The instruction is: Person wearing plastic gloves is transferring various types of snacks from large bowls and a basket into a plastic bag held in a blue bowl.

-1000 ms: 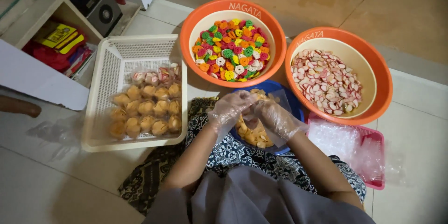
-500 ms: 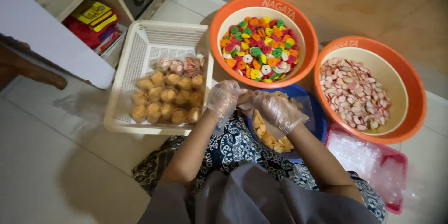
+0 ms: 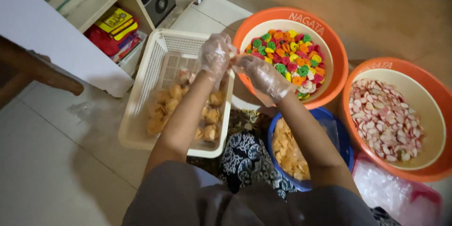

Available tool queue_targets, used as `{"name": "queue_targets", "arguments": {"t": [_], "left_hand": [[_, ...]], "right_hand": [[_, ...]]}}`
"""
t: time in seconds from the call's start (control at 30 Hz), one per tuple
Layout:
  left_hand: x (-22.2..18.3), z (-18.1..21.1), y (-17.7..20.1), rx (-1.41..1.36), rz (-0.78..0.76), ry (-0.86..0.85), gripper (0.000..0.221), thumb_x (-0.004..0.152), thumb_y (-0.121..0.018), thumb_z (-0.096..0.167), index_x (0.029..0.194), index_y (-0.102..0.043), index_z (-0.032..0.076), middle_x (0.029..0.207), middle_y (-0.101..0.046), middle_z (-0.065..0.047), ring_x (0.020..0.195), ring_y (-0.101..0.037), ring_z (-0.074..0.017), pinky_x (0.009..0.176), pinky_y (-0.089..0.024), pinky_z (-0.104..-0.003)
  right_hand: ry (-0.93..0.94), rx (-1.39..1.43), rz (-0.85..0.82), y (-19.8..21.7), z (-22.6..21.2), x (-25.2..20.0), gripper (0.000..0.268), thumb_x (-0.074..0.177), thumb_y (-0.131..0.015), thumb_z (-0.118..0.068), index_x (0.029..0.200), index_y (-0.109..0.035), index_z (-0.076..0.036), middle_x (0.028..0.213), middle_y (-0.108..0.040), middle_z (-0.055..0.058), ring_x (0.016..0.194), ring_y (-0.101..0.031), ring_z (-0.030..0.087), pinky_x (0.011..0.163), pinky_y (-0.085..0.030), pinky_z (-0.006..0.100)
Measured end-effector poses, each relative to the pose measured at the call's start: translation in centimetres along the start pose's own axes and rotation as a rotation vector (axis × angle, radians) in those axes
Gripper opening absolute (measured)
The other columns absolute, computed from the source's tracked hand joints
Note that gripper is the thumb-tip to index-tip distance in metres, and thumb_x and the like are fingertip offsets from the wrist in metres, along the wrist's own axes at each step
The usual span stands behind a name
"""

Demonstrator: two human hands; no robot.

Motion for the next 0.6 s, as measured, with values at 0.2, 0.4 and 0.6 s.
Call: {"name": "queue_targets", "arguments": {"t": [0.2,0.4,0.6], "left_hand": [[3.7,-3.4,-0.7,-0.134,0.048,0.129,0.02,0.092,-0.062,0.036,0.083,-0.056,0.019,0.073,-0.056,-0.002,0.062,-0.072,-0.0226,0.05,-0.058,-0.035],[5.7,-6.4,-10.0,-0.266,-0.067,0.21,0.014,0.086,-0.067,0.022,0.073,-0.066,0.017,0.066,-0.065,-0.004,0.068,-0.076,-0.0258,0.053,-0.061,-0.036],[3.4,-5.5,-17.4,-0.412,-0.302,0.282,0.025,0.071,-0.088,0.011,0.091,-0.074,0.006,0.084,-0.073,-0.015,0.089,-0.076,-0.0361,0.072,-0.065,-0.046]], "right_hand": [[0.147,-0.167,0.006,-2.1,-2.0,6.5,0.045,0.085,-0.063,0.001,0.127,-0.069,-0.014,0.124,-0.07,0.004,0.118,-0.068,0.023,0.093,-0.062,0.031],[-0.263,0.398,-0.036,-8.3,-1.3,9.2,0.043,0.093,-0.064,-0.056,0.124,-0.068,-0.028,0.11,-0.077,0.002,0.103,-0.075,0.024,0.092,-0.061,0.035],[-0.447,1.478,0.12,-7.7,-1.9,7.4,0.033,0.104,-0.054,-0.029,0.124,-0.063,-0.005,0.112,-0.07,0.011,0.103,-0.069,0.028,0.097,-0.055,0.025]]}}
Point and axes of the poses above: each hand's wrist, its own x-axis towards the middle knuckle, its own y-axis out of the back of the hand, z = x × y, the point moved 5 cm from there along x, towards the middle knuckle
